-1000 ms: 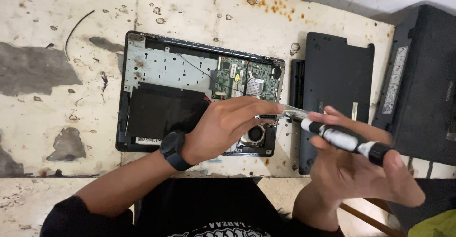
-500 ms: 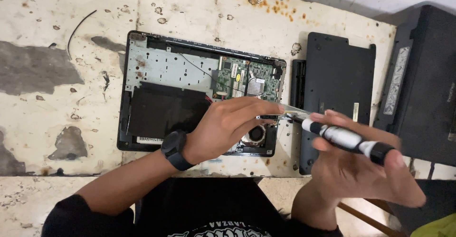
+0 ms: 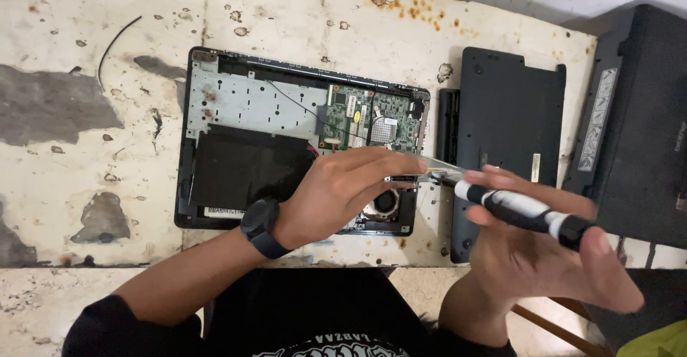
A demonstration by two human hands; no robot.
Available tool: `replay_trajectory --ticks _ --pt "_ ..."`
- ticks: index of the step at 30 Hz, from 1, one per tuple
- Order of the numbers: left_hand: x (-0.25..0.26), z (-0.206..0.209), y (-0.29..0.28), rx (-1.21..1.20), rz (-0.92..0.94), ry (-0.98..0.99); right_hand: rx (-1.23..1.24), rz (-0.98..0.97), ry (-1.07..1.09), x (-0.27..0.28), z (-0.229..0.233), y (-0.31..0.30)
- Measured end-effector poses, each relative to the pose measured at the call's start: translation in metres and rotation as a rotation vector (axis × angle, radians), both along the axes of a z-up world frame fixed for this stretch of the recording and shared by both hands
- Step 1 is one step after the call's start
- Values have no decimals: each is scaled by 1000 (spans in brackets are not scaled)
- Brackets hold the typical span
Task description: The person uses a screwdriver to remove screws from a silver laptop optical drive. They detach the drive from the laptop chassis and place it on the table. The person then uses the screwdriver to point at various components inside the open laptop, including the motherboard and cooling fan.
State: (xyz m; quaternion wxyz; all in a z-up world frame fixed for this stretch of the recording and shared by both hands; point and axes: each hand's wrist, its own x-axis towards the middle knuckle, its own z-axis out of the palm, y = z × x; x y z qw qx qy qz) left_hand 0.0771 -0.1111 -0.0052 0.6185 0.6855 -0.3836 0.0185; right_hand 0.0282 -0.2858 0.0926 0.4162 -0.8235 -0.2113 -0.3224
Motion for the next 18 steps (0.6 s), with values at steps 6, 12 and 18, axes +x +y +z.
replay_trajectory --ticks 6,12,18 --pt "-2 -2 1 -23 -47 49 32 69 -15 -3 -11 -15" --pt "-1 0 0 3 0 15 -143 -215 -120 4 2 -3" --pt "-3 -4 -2 38 28 -45 98 1 -89 -10 0 -22"
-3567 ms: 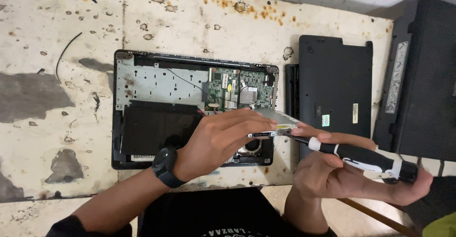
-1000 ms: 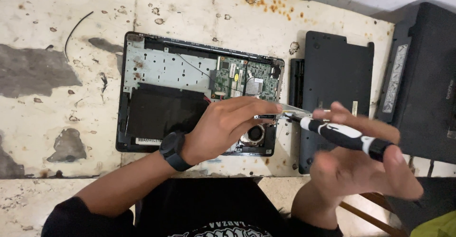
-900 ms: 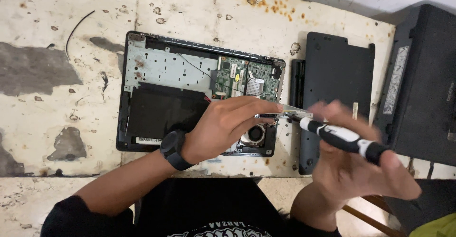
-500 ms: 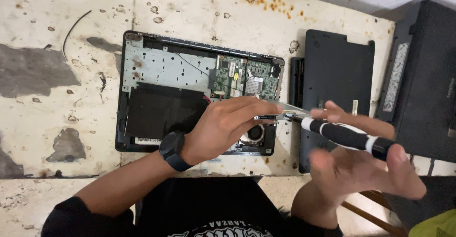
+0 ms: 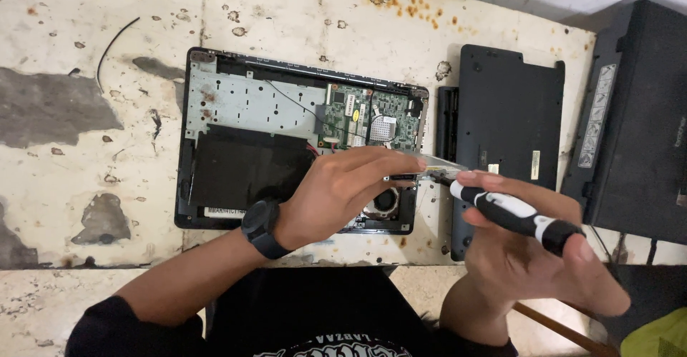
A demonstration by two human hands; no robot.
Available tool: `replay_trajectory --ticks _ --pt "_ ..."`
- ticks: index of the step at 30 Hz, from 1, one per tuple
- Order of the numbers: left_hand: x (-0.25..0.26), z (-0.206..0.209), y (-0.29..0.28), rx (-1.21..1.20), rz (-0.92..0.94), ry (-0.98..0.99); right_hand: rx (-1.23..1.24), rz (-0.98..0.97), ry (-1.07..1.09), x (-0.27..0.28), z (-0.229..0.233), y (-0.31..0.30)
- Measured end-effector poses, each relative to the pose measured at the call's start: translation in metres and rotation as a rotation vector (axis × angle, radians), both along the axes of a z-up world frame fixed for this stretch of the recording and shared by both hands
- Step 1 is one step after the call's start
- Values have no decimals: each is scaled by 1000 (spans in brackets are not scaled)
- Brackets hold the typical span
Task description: The person uses a screwdriver to remove screws from a silver laptop optical drive. They detach the drive from the laptop chassis and place it on the table. The person then uses the screwdriver to point at various components inside the open laptop, including the motherboard and cooling fan.
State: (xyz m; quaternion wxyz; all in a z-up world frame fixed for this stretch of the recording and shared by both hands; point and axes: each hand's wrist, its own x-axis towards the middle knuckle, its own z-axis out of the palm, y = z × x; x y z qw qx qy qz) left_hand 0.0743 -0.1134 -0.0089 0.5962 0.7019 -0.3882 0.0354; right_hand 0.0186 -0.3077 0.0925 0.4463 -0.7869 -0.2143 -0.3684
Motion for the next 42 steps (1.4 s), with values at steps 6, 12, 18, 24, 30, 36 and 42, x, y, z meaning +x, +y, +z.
replay_trajectory --ticks 6,12,18,24,30,36,42 --pt "-2 -2 1 9 9 -10 -72 -80 81 -4 1 8" --pt "-5 -7 0 20 -10 18 400 336 1062 -4 14 -16" --pt "-8 -12 -1 -5 10 46 55 -118 -41 10 -16 35" --pt "-3 -3 1 27 0 14 24 -112 -45 1 -14 24" --pt "1 6 4 -171 -129 216 238 107 825 -40 -23 -109" --pt "0 14 5 -222 -107 20 -497 -360 439 -35 -24 -47" --pt "-2 23 6 -119 -106 -66 -486 -194 230 -24 -41 -43"
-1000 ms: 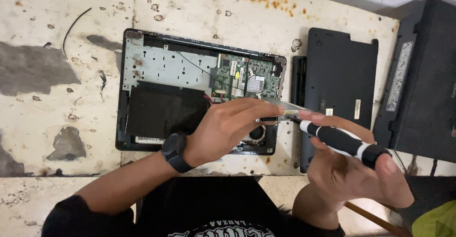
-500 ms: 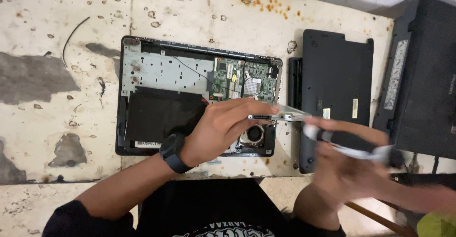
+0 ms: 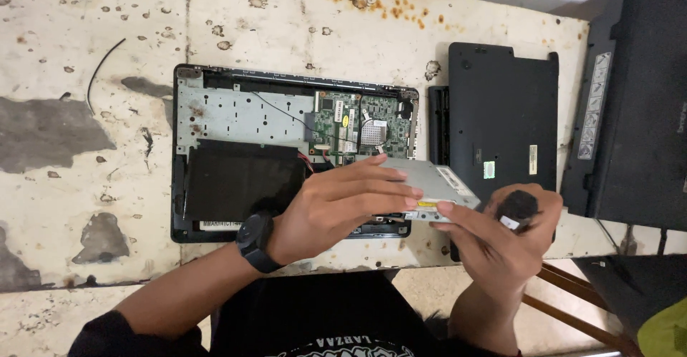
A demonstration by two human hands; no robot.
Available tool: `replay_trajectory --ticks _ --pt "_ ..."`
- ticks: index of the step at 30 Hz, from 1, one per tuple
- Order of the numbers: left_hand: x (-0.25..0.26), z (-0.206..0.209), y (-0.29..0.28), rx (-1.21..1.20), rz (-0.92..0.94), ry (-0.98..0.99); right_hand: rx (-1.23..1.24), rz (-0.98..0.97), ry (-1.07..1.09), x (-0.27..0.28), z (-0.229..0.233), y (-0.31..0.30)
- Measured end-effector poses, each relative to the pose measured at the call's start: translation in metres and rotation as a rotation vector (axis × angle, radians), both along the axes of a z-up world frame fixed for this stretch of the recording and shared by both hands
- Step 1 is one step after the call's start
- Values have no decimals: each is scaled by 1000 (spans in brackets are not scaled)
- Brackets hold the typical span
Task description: The person uses a screwdriver to remove screws from a silver laptop optical drive. They detach the drive from the laptop chassis and place it on the table. The person then uses the screwdriver to point at various components inside the open laptop, including the motherboard and cooling fan.
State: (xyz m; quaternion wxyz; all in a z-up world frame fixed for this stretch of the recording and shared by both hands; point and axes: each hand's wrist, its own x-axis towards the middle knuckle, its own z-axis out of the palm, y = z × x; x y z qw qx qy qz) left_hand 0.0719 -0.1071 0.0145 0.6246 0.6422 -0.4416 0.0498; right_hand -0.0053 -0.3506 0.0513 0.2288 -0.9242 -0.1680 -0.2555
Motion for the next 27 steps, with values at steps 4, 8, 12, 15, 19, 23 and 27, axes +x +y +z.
replay_trajectory --ticks 4,8,12,15,19,23,27 --pt "-1 -4 -1 -9 -24 6 166 -45 -23 -4 -17 2" --pt "-1 -4 -1 14 -14 0 179 -15 -26 -3 -24 0" --pt "-2 -6 -2 45 19 -19 176 -49 -28 -1 -31 3" --pt "-2 -7 -3 18 17 -4 171 -72 -79 -2 -34 2" --pt "3 -3 -2 -4 19 24 163 -74 29 -14 -22 -7" --pt "2 -11 -3 22 62 39 479 -118 -102 -13 5 1" --pt "3 -12 -4 29 68 21 620 -35 -132 -26 -23 -23"
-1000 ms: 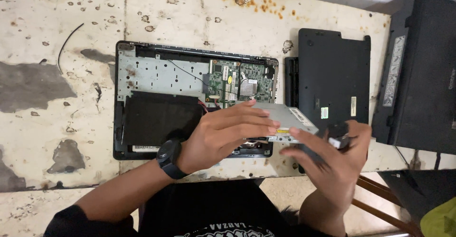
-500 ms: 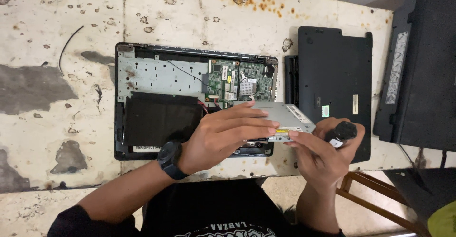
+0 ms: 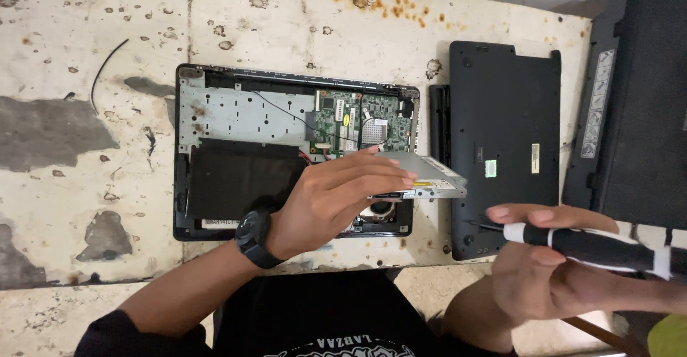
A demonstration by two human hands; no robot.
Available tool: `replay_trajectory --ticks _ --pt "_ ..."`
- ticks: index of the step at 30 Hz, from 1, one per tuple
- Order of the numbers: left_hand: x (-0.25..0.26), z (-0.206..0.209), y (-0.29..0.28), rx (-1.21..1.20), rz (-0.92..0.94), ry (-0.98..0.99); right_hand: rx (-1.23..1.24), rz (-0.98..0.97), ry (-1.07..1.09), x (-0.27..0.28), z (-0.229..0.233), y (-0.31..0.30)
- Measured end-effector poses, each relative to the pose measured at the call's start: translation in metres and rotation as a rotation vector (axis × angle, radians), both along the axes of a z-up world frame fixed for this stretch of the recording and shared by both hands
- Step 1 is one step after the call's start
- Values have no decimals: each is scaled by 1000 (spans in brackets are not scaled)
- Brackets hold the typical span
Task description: The person uses a screwdriver to remove screws from a silver laptop optical drive. They detach the drive from the laptop chassis and place it on the table. The person then uses the screwdriver to point at various components inside the open laptop, including the motherboard and cooling fan.
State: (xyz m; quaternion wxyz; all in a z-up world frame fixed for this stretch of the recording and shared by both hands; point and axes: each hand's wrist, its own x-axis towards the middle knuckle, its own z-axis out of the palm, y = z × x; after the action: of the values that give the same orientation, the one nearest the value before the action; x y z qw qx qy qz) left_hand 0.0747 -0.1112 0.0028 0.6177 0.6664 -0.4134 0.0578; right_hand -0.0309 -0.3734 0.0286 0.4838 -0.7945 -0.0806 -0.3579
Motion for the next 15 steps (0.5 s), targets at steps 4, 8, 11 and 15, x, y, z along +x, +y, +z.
replay_trajectory --ticks 4,8,11,15 --pt "2 -1 -2 22 6 -30 228 94 -124 0 -20 9" --pt "3 1 -1 53 -17 -39 16 -88 -47 30 34 75" --pt "3 -2 -1 62 -2 -41 51 -52 -101 34 23 67" --pt "3 -2 -2 79 4 -46 105 -6 -184 30 15 60"
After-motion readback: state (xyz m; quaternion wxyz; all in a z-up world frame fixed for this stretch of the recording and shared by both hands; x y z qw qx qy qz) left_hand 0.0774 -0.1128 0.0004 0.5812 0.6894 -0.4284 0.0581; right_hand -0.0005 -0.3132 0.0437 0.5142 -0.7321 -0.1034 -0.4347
